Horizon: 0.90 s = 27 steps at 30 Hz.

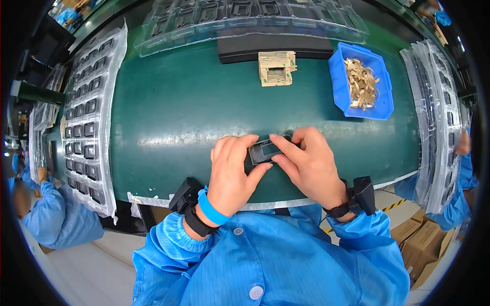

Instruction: Assembling small plastic and metal components at a factory assembly line workstation.

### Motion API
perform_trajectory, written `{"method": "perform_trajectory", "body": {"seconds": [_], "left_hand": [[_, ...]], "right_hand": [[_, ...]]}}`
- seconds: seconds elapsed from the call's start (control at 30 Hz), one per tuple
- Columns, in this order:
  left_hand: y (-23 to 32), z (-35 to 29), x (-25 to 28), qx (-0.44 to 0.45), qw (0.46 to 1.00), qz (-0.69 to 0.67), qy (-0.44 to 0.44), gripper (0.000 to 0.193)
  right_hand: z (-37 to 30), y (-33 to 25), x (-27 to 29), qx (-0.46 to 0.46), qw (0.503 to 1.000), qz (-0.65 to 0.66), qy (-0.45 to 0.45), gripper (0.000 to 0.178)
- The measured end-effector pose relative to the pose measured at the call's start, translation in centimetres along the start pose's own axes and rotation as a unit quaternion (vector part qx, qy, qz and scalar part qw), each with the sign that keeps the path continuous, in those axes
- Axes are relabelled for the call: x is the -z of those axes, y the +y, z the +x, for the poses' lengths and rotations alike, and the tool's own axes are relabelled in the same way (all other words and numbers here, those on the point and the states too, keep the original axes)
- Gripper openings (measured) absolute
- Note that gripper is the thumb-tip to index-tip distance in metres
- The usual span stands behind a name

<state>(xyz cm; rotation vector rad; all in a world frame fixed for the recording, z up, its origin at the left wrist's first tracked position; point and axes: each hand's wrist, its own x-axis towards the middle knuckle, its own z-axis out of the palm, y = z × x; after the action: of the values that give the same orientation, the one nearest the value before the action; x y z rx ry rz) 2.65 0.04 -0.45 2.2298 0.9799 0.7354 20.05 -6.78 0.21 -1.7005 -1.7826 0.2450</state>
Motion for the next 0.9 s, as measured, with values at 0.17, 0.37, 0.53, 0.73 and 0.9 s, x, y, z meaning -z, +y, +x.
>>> {"method": "perform_trajectory", "body": {"seconds": [0.17,0.37,0.53,0.73,0.9], "left_hand": [[-0.1,-0.1,-0.2,0.009,1.000,-0.023,0.017,0.055],[-0.4,0.0,-0.6,-0.048,0.999,0.003,0.019,0.047],[0.3,-0.3,-1.2,-0.058,0.998,0.013,0.033,0.044],[1.2,-0.7,-1.8,-0.048,0.997,0.052,0.041,0.044],[1.0,-0.9,-2.0,-0.055,0.996,0.056,0.036,0.045]], "right_hand": [[-0.2,0.1,0.0,0.038,0.998,-0.044,0.004,0.030],[0.0,0.1,-0.4,-0.002,1.000,0.015,0.025,0.020],[0.7,-0.1,-1.4,-0.070,0.995,0.023,0.064,0.015],[0.5,-0.2,-0.6,-0.160,0.984,0.008,0.073,0.021],[0.7,-0.6,-0.4,-0.162,0.984,-0.033,0.068,0.017]]}}
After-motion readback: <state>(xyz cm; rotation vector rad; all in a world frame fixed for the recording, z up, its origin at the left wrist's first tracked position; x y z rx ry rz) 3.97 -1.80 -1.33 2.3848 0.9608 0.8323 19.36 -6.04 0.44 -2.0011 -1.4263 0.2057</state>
